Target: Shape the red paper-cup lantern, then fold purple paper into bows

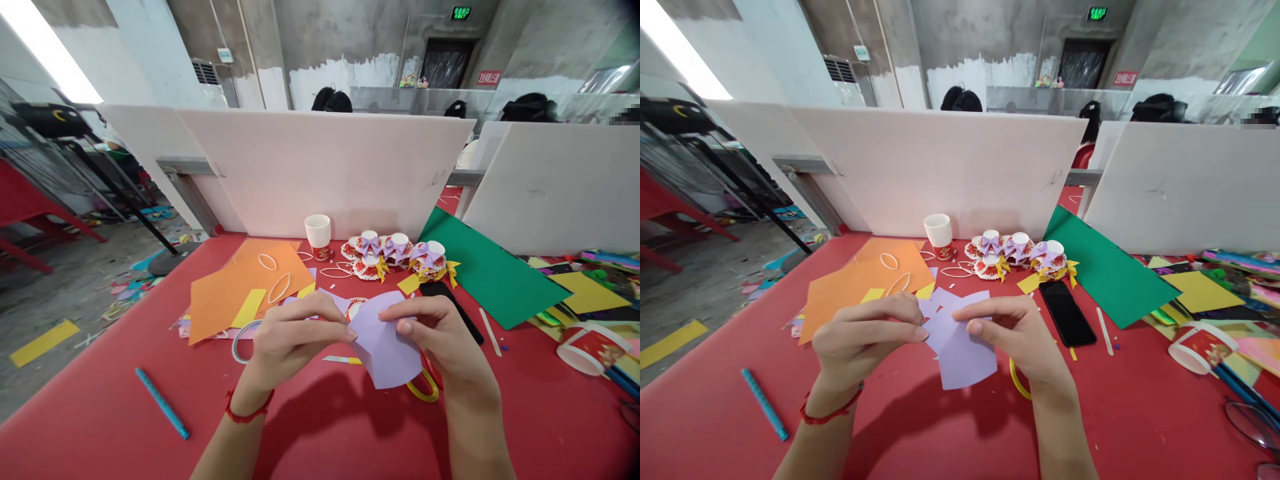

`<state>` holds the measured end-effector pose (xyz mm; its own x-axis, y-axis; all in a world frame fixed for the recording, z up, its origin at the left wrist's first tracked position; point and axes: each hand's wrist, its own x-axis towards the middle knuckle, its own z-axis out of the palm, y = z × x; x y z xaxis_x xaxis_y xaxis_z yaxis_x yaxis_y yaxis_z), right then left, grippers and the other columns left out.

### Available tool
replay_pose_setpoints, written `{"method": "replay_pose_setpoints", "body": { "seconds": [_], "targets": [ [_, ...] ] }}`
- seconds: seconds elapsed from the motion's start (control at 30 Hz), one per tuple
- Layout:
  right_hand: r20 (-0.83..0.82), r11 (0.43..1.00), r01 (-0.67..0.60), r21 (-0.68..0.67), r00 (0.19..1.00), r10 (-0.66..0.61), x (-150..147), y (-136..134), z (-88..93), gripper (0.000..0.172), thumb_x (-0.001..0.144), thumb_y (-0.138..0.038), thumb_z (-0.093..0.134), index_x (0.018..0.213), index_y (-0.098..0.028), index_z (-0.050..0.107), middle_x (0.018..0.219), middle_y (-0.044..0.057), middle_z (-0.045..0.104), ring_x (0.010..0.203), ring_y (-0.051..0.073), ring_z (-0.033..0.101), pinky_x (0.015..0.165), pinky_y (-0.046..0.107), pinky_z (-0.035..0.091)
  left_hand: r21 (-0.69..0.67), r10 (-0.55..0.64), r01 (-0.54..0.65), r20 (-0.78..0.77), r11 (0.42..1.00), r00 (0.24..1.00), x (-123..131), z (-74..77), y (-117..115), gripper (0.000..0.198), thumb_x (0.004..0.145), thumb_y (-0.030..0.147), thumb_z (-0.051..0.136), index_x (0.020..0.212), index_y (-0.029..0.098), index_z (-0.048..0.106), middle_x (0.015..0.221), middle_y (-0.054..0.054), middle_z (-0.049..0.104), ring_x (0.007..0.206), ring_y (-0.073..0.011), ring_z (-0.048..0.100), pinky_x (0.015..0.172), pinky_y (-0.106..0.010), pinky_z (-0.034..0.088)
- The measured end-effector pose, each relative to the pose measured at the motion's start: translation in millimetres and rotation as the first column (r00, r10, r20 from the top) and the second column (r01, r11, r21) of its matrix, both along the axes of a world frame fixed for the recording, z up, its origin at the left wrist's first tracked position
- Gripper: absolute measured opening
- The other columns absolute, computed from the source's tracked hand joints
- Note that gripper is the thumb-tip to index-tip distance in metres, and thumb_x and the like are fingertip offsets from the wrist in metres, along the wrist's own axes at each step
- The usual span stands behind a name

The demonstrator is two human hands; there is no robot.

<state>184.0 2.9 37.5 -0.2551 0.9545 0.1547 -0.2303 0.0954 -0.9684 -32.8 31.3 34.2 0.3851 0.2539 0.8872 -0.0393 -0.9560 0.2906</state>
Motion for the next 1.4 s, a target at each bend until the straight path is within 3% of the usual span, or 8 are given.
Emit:
{"method": "replay_pose_setpoints", "body": {
  "seconds": [0.3, 0.47, 0.67, 0.8, 0.97, 1.1, 1.23, 1.4],
  "targets": [
    [-0.001, 0.983, 0.181, -0.025, 0.983, -0.181, -12.2, -0.3, 2.0, 0.006, 0.065, -0.025, 0.084, 0.067, -0.025, 0.079, 0.069, 0.002, 0.074, 0.063, 0.013, 0.061, 0.056, 0.022, 0.048, 0.059, 0.057, -0.056, -0.018, 0.997, 0.998, -0.6, -0.6, 0.2, 0.017, 0.096, 0.008, 0.054, 0.095, 0.013, 0.070, 0.080, -0.005, 0.064, 0.070, -0.0118, 0.061, 0.059, -0.025, 0.054],
    [0.020, 0.995, 0.080, -0.054, 0.997, -0.079, -12.8, -0.5, -1.8, 0.001, 0.070, -0.026, 0.081, 0.071, -0.027, 0.081, 0.066, 0.000, 0.071, 0.054, 0.009, 0.053, 0.046, 0.019, 0.040, 0.048, 0.071, -0.070, -0.022, 0.996, 0.997, -0.8, -0.7, -0.1, 0.015, 0.095, 0.007, 0.055, 0.094, 0.012, 0.070, 0.081, -0.006, 0.064, 0.071, -0.0122, 0.061, 0.061, -0.025, 0.054],
    [-0.066, 0.990, -0.079, -0.117, 0.995, 0.071, -11.2, -2.9, -1.1, 0.022, 0.057, -0.025, 0.093, 0.076, -0.028, 0.084, 0.077, 0.003, 0.079, 0.067, 0.015, 0.069, 0.056, 0.022, 0.055, -0.033, 0.036, -0.036, -0.024, 0.999, 0.999, -2.7, 1.4, -1.6, 0.013, 0.095, 0.009, 0.056, 0.095, 0.014, 0.069, 0.080, -0.005, 0.065, 0.071, -0.0120, 0.063, 0.062, -0.024, 0.055],
    [-0.118, 0.991, -0.072, -0.115, 0.991, 0.059, -12.2, -2.2, -2.3, 0.024, 0.052, -0.025, 0.095, 0.073, -0.028, 0.083, 0.068, 0.002, 0.078, 0.058, 0.014, 0.069, 0.054, 0.021, 0.056, -0.060, 0.006, -0.005, 0.004, 0.998, 1.000, -1.5, 0.9, -2.7, 0.012, 0.095, 0.011, 0.058, 0.095, 0.014, 0.069, 0.079, -0.005, 0.065, 0.070, -0.0122, 0.063, 0.061, -0.024, 0.056],
    [-0.126, 0.998, -0.045, -0.053, 0.991, 0.038, -13.0, -2.0, -3.3, 0.019, 0.057, -0.028, 0.093, 0.073, -0.030, 0.083, 0.073, 0.003, 0.080, 0.062, 0.013, 0.071, 0.055, 0.018, 0.057, -0.066, 0.025, -0.022, 0.046, 0.998, 0.999, 3.4, -1.1, -3.0, 0.011, 0.094, 0.014, 0.060, 0.092, 0.016, 0.070, 0.076, -0.004, 0.066, 0.067, -0.0124, 0.064, 0.061, -0.025, 0.057],
    [-0.087, 0.994, 0.106, 0.007, 0.991, -0.105, -14.1, -3.7, 0.1, 0.017, 0.059, -0.027, 0.092, 0.073, -0.030, 0.083, 0.071, 0.003, 0.079, 0.060, 0.014, 0.070, 0.053, 0.020, 0.058, -0.062, 0.085, -0.079, 0.101, 0.995, 0.991, 5.1, -0.8, -3.0, 0.009, 0.093, 0.013, 0.062, 0.089, 0.016, 0.070, 0.074, -0.003, 0.067, 0.065, -0.0121, 0.064, 0.060, -0.025, 0.057],
    [0.023, 0.932, 0.352, 0.087, 0.935, -0.355, -15.4, -8.5, 4.9, 0.015, 0.061, -0.022, 0.088, 0.073, -0.030, 0.083, 0.068, 0.001, 0.078, 0.059, 0.016, 0.069, 0.052, 0.024, 0.059, -0.049, 0.158, -0.153, 0.146, 0.987, 0.977, 3.0, 0.9, -3.8, 0.010, 0.091, 0.011, 0.063, 0.088, 0.017, 0.071, 0.073, -0.002, 0.067, 0.064, -0.0120, 0.064, 0.059, -0.024, 0.056],
    [0.135, 0.881, 0.404, 0.246, 0.886, -0.444, -16.1, -12.8, 8.9, 0.010, 0.071, -0.021, 0.081, 0.075, -0.030, 0.083, 0.069, 0.002, 0.079, 0.059, 0.018, 0.070, 0.054, 0.027, 0.059, -0.020, 0.175, -0.174, 0.139, 0.985, 0.975, 1.9, 0.7, -3.3, 0.011, 0.092, 0.011, 0.063, 0.090, 0.017, 0.072, 0.074, -0.003, 0.068, 0.064, -0.0124, 0.064, 0.058, -0.025, 0.055]
  ]
}}
